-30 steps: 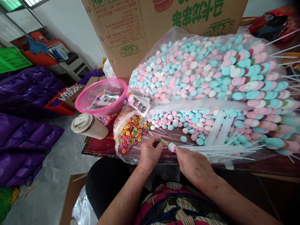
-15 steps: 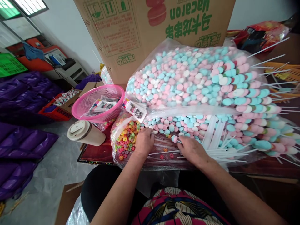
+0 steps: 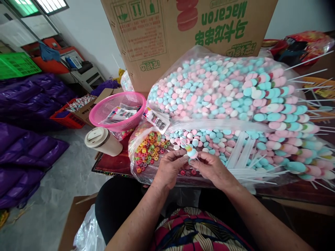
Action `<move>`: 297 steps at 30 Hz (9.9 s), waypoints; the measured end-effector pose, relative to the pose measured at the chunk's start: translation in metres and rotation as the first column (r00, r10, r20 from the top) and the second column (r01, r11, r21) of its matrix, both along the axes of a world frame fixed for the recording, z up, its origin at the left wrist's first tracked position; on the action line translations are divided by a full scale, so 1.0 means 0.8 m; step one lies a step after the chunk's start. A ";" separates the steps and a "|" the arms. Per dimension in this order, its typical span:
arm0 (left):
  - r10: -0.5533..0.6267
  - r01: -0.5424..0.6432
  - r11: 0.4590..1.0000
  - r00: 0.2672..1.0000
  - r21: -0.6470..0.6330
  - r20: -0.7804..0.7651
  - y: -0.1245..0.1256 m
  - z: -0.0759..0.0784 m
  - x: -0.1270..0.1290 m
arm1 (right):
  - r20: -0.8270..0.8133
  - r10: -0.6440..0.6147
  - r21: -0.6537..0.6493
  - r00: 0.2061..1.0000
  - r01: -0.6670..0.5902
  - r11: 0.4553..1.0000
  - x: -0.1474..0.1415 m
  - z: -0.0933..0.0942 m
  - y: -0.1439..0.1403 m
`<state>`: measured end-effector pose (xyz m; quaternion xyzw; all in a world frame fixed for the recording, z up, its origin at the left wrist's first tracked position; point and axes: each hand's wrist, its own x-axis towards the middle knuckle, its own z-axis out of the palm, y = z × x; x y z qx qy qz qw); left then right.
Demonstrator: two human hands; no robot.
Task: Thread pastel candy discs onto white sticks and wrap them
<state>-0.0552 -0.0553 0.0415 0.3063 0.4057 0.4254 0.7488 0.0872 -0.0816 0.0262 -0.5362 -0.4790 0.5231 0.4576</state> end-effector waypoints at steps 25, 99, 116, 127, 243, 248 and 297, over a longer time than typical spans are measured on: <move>0.115 0.014 0.925 0.942 0.379 -0.316 -0.011 -0.010 -0.001 | -0.216 -0.206 -0.165 0.954 0.173 0.971 -0.018 0.009 -0.006; 0.179 0.017 0.951 0.783 0.309 -0.596 0.027 -0.030 0.004 | 0.569 -0.023 0.026 0.822 0.009 1.000 -0.002 -0.017 -0.031; 0.110 0.035 0.956 0.877 0.291 -0.467 0.047 -0.054 -0.020 | 0.671 0.061 0.010 0.739 -0.091 0.996 -0.003 -0.023 -0.035; 0.394 0.445 0.823 -0.002 0.352 -0.919 0.056 -0.027 -0.051 | 0.677 -0.049 0.022 0.734 0.046 0.999 0.028 -0.007 -0.040; 0.146 -0.145 0.989 0.988 0.015 -0.047 -0.004 -0.032 0.038 | 0.532 -0.036 0.088 0.846 -0.013 0.996 -0.010 -0.025 -0.031; 0.231 0.118 0.883 0.735 0.455 -0.637 0.064 -0.022 0.027 | 0.583 -0.120 0.079 0.803 0.091 0.993 0.026 -0.009 -0.021; 0.021 -0.020 1.000 0.999 -0.022 0.024 -0.005 -0.006 -0.024 | -0.001 -0.017 -0.026 1.000 0.017 1.000 -0.018 0.020 -0.007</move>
